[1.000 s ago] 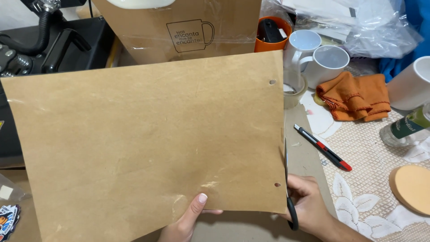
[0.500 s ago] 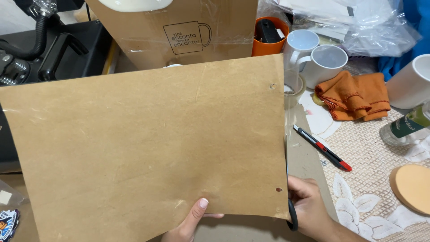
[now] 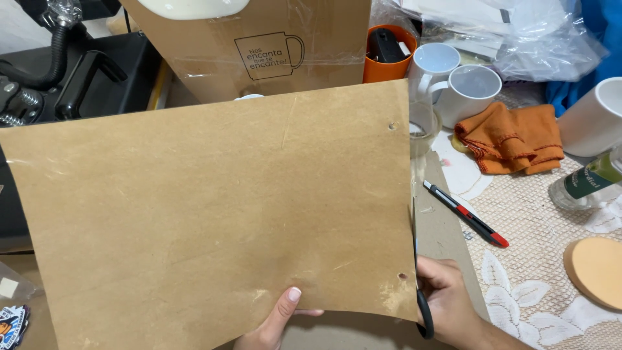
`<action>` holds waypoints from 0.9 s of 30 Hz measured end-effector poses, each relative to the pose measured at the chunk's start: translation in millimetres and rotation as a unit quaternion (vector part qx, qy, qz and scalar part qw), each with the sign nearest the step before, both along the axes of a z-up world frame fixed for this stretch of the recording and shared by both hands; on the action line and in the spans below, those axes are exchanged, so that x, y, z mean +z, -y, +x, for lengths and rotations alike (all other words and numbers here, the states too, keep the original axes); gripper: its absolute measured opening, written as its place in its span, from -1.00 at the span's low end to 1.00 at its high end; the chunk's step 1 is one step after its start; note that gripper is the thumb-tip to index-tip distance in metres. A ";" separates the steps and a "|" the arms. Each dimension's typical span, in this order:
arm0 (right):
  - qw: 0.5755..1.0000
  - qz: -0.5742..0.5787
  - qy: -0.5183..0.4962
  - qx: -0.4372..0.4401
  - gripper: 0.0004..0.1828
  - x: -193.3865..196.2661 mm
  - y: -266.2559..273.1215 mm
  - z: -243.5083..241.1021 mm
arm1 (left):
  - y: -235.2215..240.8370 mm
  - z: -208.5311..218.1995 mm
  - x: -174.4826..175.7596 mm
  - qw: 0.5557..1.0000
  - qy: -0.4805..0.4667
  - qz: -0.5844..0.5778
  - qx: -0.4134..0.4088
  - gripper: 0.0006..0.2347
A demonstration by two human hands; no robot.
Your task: Cutting a brown protective sheet to size and arranging stickers on a surface for heat transfer preparation.
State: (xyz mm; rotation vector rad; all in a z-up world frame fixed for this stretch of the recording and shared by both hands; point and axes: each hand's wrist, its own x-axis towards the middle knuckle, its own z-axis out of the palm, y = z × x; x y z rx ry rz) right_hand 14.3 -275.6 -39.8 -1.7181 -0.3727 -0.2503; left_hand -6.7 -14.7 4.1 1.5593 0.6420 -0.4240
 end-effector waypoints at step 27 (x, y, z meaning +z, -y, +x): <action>1.000 0.005 -0.007 0.024 -0.67 -2.9 4.2 0.8 | 1.5 0.6 -8.4 0.996 0.062 -0.038 0.043 -0.67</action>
